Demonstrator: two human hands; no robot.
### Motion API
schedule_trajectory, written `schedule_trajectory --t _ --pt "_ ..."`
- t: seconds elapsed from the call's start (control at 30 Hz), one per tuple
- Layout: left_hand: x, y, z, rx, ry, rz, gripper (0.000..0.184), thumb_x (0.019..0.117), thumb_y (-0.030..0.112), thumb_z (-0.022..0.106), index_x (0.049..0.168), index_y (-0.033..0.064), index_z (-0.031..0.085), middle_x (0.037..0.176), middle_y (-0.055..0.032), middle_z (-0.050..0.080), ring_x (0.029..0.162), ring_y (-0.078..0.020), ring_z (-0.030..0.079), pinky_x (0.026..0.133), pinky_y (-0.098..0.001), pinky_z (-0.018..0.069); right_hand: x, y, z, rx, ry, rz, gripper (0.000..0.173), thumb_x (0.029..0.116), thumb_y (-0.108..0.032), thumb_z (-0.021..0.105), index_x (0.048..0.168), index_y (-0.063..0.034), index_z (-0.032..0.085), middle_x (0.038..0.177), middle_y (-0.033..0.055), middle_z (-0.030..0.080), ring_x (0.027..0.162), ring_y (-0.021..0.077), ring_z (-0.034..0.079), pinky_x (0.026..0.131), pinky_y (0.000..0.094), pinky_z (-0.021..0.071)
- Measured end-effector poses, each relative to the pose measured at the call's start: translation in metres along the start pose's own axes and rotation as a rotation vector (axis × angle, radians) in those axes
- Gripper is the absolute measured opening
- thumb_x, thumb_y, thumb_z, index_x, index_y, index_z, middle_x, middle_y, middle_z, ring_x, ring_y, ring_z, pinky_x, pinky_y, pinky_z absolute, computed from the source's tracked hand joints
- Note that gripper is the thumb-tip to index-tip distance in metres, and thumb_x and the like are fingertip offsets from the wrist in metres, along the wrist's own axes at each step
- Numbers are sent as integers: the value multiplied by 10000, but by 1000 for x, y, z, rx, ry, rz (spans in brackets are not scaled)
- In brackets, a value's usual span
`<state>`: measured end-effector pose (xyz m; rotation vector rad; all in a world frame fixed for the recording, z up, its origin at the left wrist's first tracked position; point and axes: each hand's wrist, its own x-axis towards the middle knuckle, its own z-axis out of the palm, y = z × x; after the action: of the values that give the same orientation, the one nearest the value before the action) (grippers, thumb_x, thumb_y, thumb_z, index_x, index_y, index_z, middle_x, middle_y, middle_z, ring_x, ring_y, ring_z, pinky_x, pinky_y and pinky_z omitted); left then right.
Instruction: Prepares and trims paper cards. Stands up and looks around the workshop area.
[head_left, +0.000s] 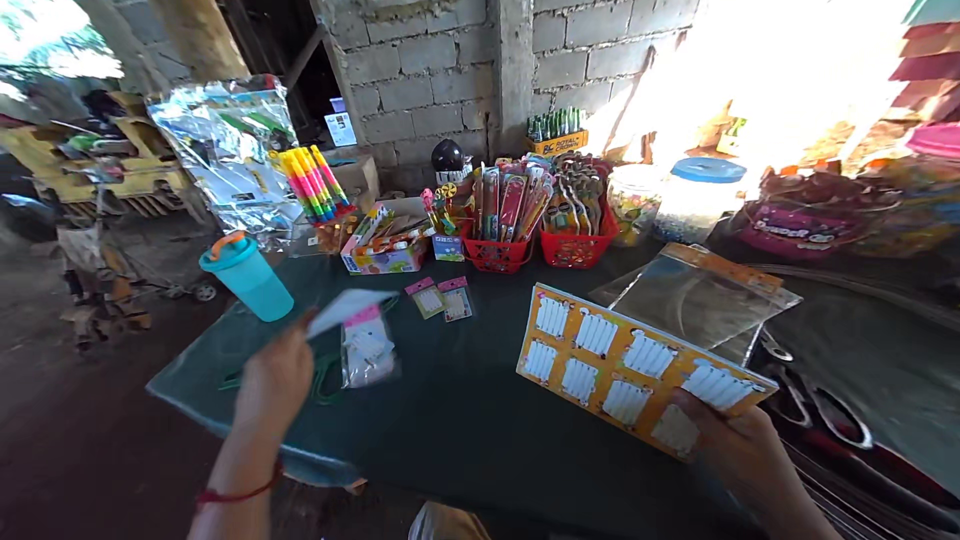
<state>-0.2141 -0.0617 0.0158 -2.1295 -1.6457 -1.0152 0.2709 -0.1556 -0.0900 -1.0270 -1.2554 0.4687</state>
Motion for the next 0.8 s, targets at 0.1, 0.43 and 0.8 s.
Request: schedule_trajectory --t 0.1,0.43,0.8 --pt "-2 -18 -17 100 239 9 429 1013 12 356 1364 -105 573 1218 -343 656 1058 -523 674 889 -618 528 1 -1 -1 -1 -7 -7 182 959 -143 647 1117 -227 680 1016 -178 733 933 -40 687 862 193 585" --pt "-54 -76 45 70 -314 -126 526 952 -157 447 1346 104 679 1482 -178 552 1433 -457 419 1118 -788 165 3 -1 0 52 50 103 222 937 -71 612 1146 -143 633 1011 -152 731 935 -12 697 869 224 595" --pt "-61 -100 44 -35 -124 -263 366 1041 18 443 1348 -8 639 1341 -252 637 1270 -486 580 1072 -689 383 9 -21 10 120 128 705 341 998 -16 493 1334 -57 451 945 -1 706 744 70 717 644 269 625"
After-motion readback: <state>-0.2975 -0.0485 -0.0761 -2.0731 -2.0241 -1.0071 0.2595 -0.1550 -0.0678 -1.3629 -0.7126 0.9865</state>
